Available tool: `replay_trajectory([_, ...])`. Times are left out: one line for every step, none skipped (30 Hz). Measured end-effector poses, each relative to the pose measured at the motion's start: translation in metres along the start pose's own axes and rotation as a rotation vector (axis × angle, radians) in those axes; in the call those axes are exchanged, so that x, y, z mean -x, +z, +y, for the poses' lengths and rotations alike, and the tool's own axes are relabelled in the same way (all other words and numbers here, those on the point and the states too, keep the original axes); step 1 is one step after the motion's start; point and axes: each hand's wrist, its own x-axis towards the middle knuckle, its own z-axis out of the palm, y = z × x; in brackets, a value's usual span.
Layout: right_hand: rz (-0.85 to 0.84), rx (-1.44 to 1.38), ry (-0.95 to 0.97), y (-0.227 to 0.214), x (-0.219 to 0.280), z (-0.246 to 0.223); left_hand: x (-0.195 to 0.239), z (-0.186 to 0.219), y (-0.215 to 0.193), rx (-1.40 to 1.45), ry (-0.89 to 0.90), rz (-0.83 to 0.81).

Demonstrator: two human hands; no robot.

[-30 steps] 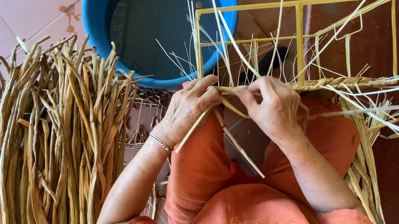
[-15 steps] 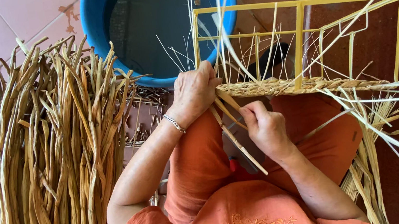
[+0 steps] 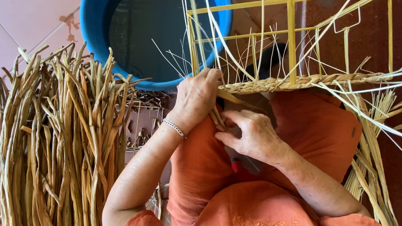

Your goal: The person weaves dried palm leaves into a rectangular basket frame using a yellow metal jig. They interlace the leaves by hand, occasionally using scissors to trim excess material.

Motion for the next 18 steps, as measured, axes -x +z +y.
replay_trajectory([-0.040, -0.075, 0.043, -0.001, 0.001, 0.000, 0.003, -0.001, 0.000, 0.082, 0.031, 0.055])
replay_trajectory([-0.037, -0.121, 0.062, -0.003, 0.002, 0.002, 0.006, -0.004, -0.002, 0.190, 0.066, 0.067])
replay_trajectory([-0.035, -0.167, 0.083, -0.008, 0.002, 0.006, 0.008, -0.007, -0.004, 0.300, 0.101, 0.078])
replay_trajectory([-0.033, -0.213, 0.103, -0.014, 0.001, 0.010, 0.011, -0.011, -0.006, 0.410, 0.136, 0.089])
replay_trajectory([-0.038, -0.200, 0.057, -0.020, 0.001, 0.015, 0.014, -0.012, -0.007, 0.430, 0.162, 0.071])
replay_trajectory([-0.044, -0.187, 0.012, -0.027, 0.000, 0.020, 0.017, -0.013, -0.008, 0.451, 0.188, 0.052])
replay_trajectory([-0.050, -0.173, -0.040, -0.032, -0.002, 0.023, 0.019, -0.014, -0.010, 0.468, 0.214, 0.040])
replay_trajectory([-0.123, -0.190, 0.028, -0.035, -0.002, 0.026, 0.020, -0.015, -0.012, 0.500, 0.243, 0.026])
replay_trajectory([-0.198, -0.206, 0.094, -0.037, -0.004, 0.028, 0.022, -0.015, -0.015, 0.532, 0.270, 0.013])
replay_trajectory([-0.274, -0.222, 0.160, -0.036, -0.005, 0.029, 0.023, -0.015, -0.017, 0.563, 0.298, -0.001])
replay_trajectory([-0.279, -0.183, 0.167, -0.033, -0.004, 0.029, 0.024, -0.014, -0.018, 0.562, 0.255, -0.039])
replay_trajectory([-0.284, -0.145, 0.174, -0.028, -0.002, 0.029, 0.024, -0.013, -0.020, 0.560, 0.212, -0.077])
replay_trajectory([-0.286, -0.104, 0.182, -0.023, -0.002, 0.029, 0.024, -0.012, -0.022, 0.558, 0.173, -0.115])
replay_trajectory([-0.300, -0.257, 0.229, -0.019, -0.002, 0.028, 0.025, -0.011, -0.023, 0.563, 0.175, -0.124])
replay_trajectory([-0.312, -0.410, 0.272, -0.015, -0.002, 0.027, 0.026, -0.009, -0.025, 0.565, 0.177, -0.132])
replay_trajectory([-0.322, -0.563, 0.315, -0.012, -0.003, 0.026, 0.027, -0.008, -0.027, 0.568, 0.179, -0.139])
replay_trajectory([-0.314, -0.502, 0.400, -0.012, -0.002, 0.026, 0.027, -0.008, -0.029, 0.570, 0.176, -0.160])
replay_trajectory([-0.306, -0.439, 0.485, -0.013, -0.002, 0.025, 0.028, -0.008, -0.031, 0.572, 0.173, -0.180])
